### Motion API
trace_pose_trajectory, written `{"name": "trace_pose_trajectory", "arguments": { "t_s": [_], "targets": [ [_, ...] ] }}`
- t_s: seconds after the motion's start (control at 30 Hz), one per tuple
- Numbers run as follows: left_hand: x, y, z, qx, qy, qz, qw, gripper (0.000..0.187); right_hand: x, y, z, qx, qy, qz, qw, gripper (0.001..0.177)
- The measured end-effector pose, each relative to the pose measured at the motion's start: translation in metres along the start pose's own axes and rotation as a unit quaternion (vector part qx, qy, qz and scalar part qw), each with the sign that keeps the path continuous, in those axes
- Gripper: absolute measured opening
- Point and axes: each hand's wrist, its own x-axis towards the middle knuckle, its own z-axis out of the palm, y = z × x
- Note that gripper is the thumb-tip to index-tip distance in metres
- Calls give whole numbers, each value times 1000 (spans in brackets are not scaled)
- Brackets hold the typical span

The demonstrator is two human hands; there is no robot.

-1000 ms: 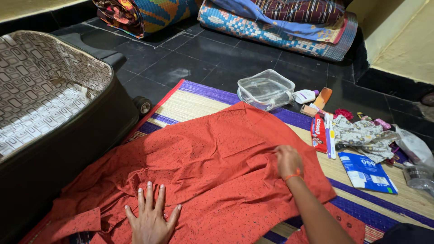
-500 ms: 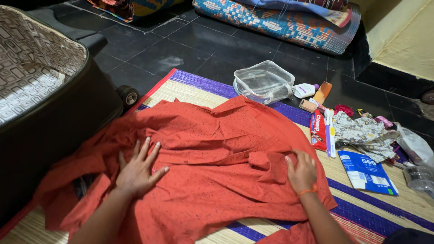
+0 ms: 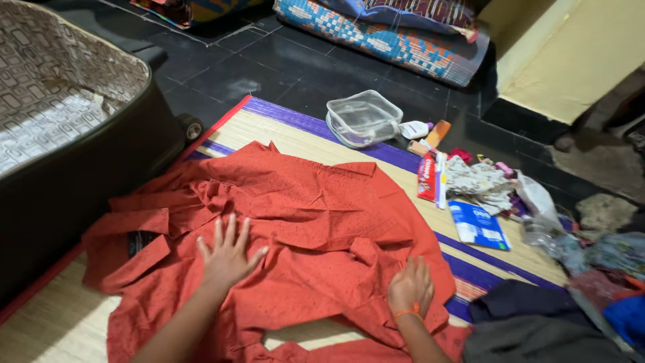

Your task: The person folds shirts by hand and places them inside a suitcase.

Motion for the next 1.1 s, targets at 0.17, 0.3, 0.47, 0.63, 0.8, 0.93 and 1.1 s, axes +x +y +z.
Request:
{"name": "trace_pose_trajectory", "arguments": {
  "t_s": [0.17, 0.3, 0.47, 0.63, 0.8, 0.93, 1.1],
  "targets": [
    [-60, -24, -6, 35, 8, 21, 999, 94, 46, -28, -56, 156, -95, 32, 983, 33],
    [-67, -19, -18, 66, -40, 10, 997, 94, 50, -54, -56, 259, -139, -181, 938, 37],
    [-68, -21, -20, 55, -45, 13, 997, 93, 39, -23, -31, 327, -177, 64, 926, 25],
    [-64, -21, -24, 68, -84, 15, 994, 91, 8, -13, -6, 409, -194, 113, 885, 21],
    [-48, 5, -72, 65, -167, -34, 983, 75, 6, -18, 1, 601, -188, 122, 767, 12],
    [-37, 80, -93, -60, 32, 51, 996, 58, 11, -29, -15, 641, -200, 117, 731, 12],
    [-40, 179, -81, -289, 188, 294, 891, 38, 28, -31, -27, 644, -168, 49, 745, 17]
  ]
}}
